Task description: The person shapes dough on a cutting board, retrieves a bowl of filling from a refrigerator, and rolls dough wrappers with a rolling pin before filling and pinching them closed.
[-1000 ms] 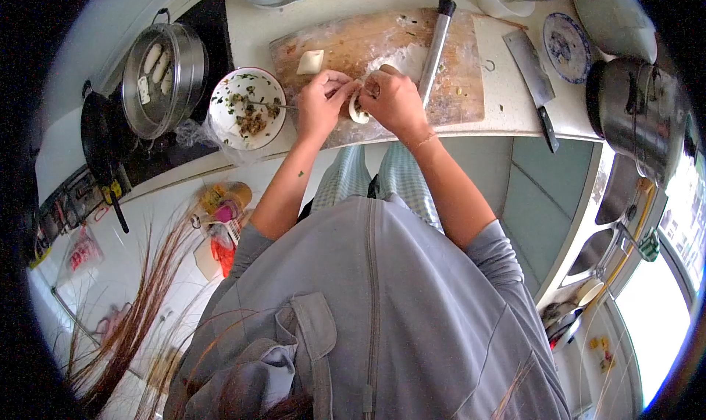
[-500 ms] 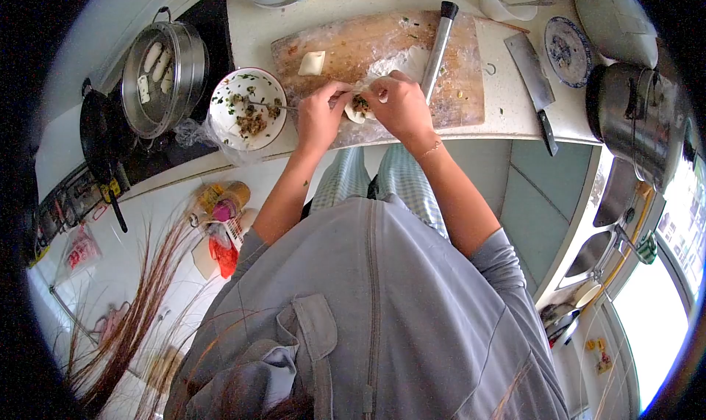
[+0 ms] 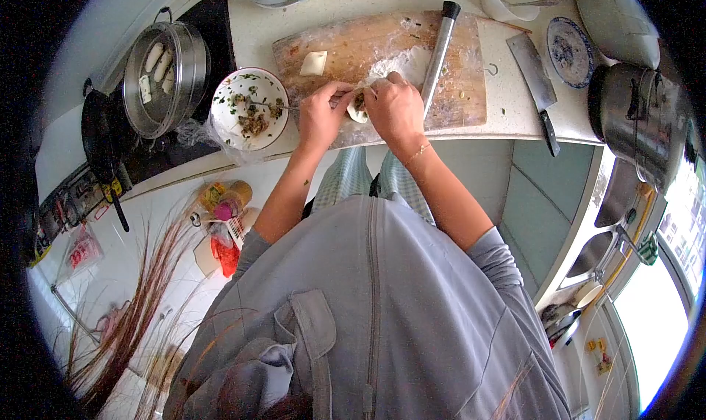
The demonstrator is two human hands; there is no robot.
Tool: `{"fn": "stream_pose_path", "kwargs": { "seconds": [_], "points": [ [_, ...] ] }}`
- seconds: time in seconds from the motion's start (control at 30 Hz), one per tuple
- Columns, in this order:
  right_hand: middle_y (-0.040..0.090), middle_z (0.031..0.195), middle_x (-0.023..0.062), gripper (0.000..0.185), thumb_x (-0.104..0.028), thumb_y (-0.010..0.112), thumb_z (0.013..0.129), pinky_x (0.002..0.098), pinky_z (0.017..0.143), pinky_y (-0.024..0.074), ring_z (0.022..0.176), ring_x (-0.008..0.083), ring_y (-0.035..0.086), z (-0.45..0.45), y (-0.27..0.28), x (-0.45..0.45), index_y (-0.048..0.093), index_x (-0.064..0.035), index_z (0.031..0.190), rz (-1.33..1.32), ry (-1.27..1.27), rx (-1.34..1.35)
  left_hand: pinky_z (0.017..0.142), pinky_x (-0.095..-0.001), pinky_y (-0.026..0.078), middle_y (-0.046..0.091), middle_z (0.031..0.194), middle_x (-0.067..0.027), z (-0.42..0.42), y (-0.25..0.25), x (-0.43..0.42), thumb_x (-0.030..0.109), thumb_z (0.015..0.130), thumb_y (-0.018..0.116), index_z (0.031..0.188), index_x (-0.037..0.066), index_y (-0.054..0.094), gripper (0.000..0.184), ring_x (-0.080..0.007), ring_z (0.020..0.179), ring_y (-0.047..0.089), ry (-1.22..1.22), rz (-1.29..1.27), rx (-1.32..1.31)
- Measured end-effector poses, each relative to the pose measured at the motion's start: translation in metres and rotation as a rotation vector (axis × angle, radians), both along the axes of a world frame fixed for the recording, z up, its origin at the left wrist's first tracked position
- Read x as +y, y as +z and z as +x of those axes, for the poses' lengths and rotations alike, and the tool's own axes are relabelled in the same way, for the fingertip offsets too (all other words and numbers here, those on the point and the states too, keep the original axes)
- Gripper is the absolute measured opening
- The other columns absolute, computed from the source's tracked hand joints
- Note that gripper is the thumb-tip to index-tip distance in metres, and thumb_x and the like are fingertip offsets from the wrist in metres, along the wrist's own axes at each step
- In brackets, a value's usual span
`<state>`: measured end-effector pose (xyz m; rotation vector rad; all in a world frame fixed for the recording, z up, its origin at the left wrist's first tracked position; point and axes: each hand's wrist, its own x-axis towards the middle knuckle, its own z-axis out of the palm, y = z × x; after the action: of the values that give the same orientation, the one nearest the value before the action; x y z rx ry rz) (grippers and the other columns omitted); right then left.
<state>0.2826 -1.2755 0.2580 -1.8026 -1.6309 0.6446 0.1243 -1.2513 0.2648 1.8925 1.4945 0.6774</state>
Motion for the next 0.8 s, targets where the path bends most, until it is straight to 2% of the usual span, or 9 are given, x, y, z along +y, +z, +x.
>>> {"fn": "stream_pose_path", "kwargs": {
  "seconds": [0.1, 0.2, 0.3, 0.4, 0.6, 0.7, 0.8],
  "points": [
    [0.065, 0.086, 0.018, 0.021, -0.019, 0.064, 0.087, 0.0467, 0.078, 0.053, 0.081, 0.0387, 0.065, 0.0, -0.002, 0.003, 0.07, -0.0016, 0.078, -0.024, 0.012, 0.041, 0.075, -0.0352, 0.056, 0.074, 0.093, -0.014, 0.0, 0.001, 0.002, 0.009, 0.086, 0.074, 0.098, 0.002, 0.072, 0.015, -0.0274, 0.083, 0.074, 0.003, -0.054, -0.008],
    [0.064, 0.087, 0.0182, 0.019, -0.018, 0.064, 0.086, 0.0471, 0.077, 0.0534, 0.081, 0.0395, 0.065, 0.001, -0.003, 0.004, 0.07, -0.0015, 0.079, 0.009, 0.037, 0.053, 0.075, -0.0373, 0.056, 0.073, 0.094, -0.0131, 0.0, 0.002, 0.002, 0.007, 0.084, 0.073, 0.098, 0.001, 0.072, 0.015, -0.0298, 0.085, 0.072, -0.044, 0.044, 0.035],
    [0.065, 0.088, 0.0183, 0.018, -0.017, 0.064, 0.086, 0.0474, 0.075, 0.0538, 0.08, 0.0399, 0.066, 0.001, -0.003, 0.006, 0.07, -0.0016, 0.08, -0.073, -0.004, 0.1, 0.075, -0.0409, 0.055, 0.071, 0.093, -0.0126, -0.006, 0.003, 0.003, 0.005, 0.083, 0.072, 0.096, 0.001, 0.071, 0.014, -0.0328, 0.086, 0.069, -0.284, 0.216, 0.217],
    [0.065, 0.089, 0.0186, 0.017, -0.017, 0.064, 0.086, 0.0476, 0.073, 0.0539, 0.08, 0.0399, 0.066, 0.004, -0.005, 0.007, 0.069, -0.0013, 0.082, -0.078, 0.011, 0.136, 0.074, -0.0432, 0.054, 0.07, 0.091, -0.0128, -0.01, 0.008, 0.013, 0.004, 0.082, 0.071, 0.095, 0.002, 0.071, 0.013, -0.0338, 0.084, 0.068, -0.403, 0.271, 0.227],
    [0.065, 0.09, 0.0172, 0.013, -0.014, 0.065, 0.086, 0.0484, 0.074, 0.0535, 0.081, 0.0398, 0.065, 0.012, -0.006, 0.01, 0.07, -0.0021, 0.086, 0.001, 0.12, 0.201, 0.074, -0.041, 0.054, 0.07, 0.089, -0.0131, -0.003, 0.013, 0.021, 0.01, 0.084, 0.073, 0.091, 0.003, 0.07, 0.01, -0.0333, 0.084, 0.069, -0.263, 0.003, 0.039],
    [0.065, 0.091, 0.0168, 0.011, -0.012, 0.065, 0.086, 0.0485, 0.075, 0.0534, 0.083, 0.04, 0.065, 0.015, -0.008, 0.01, 0.07, -0.0027, 0.088, 0.03, 0.178, 0.232, 0.073, -0.0413, 0.054, 0.071, 0.089, -0.0142, 0.0, 0.009, 0.022, 0.011, 0.084, 0.074, 0.091, 0.002, 0.069, 0.013, -0.0344, 0.084, 0.07, -0.21, -0.012, 0.054],
    [0.065, 0.092, 0.0172, 0.012, -0.014, 0.066, 0.085, 0.0479, 0.077, 0.0536, 0.085, 0.04, 0.065, 0.017, -0.009, 0.012, 0.07, -0.0031, 0.089, 0.04, 0.2, 0.223, 0.074, -0.0379, 0.055, 0.073, 0.091, -0.0153, 0.003, 0.011, 0.02, 0.011, 0.085, 0.074, 0.096, 0.003, 0.072, 0.014, -0.0316, 0.082, 0.072, -0.18, 0.025, 0.083]
  ]
}}
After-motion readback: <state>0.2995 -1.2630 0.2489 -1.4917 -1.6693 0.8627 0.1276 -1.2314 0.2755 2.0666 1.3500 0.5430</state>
